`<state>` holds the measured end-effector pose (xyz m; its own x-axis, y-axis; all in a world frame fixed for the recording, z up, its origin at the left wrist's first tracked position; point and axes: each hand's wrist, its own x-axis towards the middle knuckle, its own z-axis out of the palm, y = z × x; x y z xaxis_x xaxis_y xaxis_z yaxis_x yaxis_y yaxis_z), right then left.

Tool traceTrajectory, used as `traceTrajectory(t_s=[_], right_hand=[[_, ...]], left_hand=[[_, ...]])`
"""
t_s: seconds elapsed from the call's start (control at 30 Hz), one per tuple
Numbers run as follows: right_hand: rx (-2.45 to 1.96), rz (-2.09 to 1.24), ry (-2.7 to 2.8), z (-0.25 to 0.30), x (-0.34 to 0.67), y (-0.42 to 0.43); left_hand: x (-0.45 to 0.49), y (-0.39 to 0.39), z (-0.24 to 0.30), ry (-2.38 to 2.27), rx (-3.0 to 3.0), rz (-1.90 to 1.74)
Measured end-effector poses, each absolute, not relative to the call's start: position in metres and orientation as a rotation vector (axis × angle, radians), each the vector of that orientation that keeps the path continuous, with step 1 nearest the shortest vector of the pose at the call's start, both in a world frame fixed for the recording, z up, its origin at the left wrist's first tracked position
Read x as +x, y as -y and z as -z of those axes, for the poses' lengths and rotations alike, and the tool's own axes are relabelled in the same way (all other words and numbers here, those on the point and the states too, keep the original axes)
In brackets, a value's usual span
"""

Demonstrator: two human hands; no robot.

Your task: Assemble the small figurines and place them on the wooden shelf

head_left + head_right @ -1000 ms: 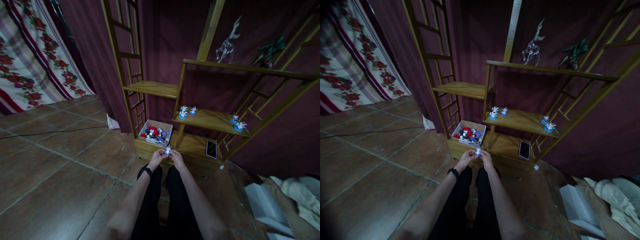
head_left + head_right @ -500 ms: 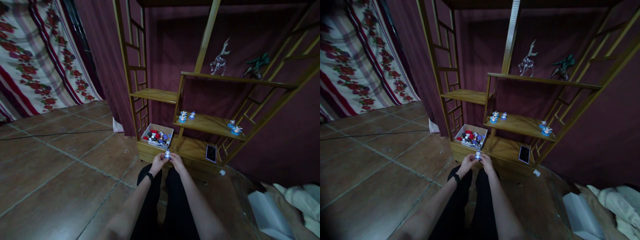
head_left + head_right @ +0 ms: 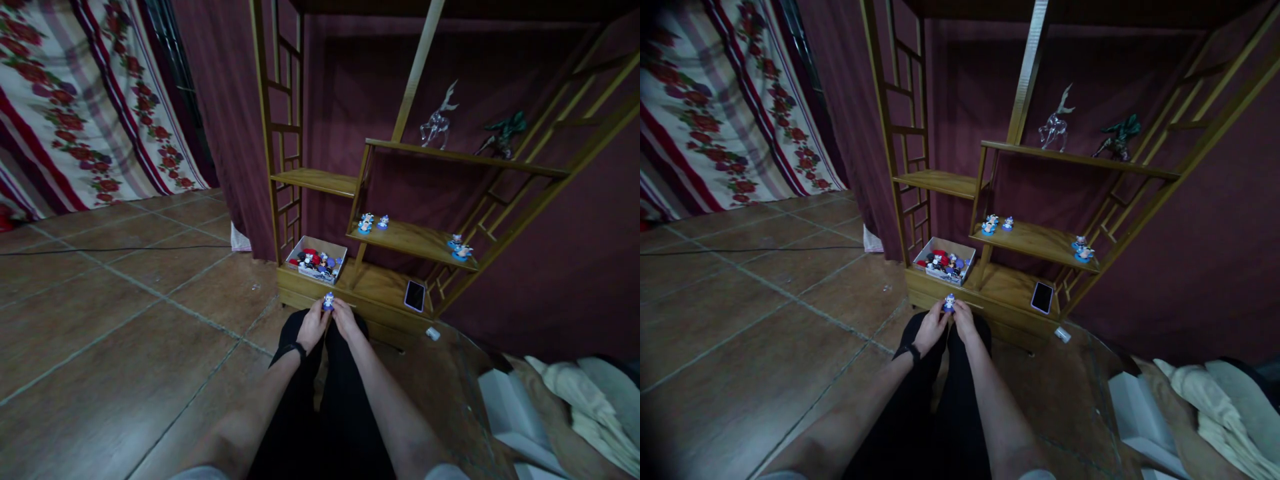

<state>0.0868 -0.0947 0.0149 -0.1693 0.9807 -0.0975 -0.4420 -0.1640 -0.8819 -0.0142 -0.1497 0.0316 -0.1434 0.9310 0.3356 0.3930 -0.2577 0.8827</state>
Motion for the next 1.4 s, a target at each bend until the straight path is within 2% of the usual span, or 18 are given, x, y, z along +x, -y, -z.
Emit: traceTrajectory(t_s=[0.3, 0.83, 1.13, 1.4], right_hand=[[-0.869, -1.726, 0.768, 0.009, 0.104, 0.108], [-0.85, -1.684, 0.732, 0.028, 0.129, 0.119], [-0.88, -1.631, 0.726, 0.028, 0.128, 0.123], [-0.887, -1.619, 0.734, 0.024, 0.128, 0.133]], left_hand=[[-0.014, 0.149, -0.029, -1.47, 2.026, -1.061], [-0.008, 0.146, -0.013, -1.356, 2.161, -0.988], [-0.005, 0.153, -0.014, -1.364, 2.091, -1.067], [-0.008, 0.158, -0.019, -1.567, 2.608, -0.614]])
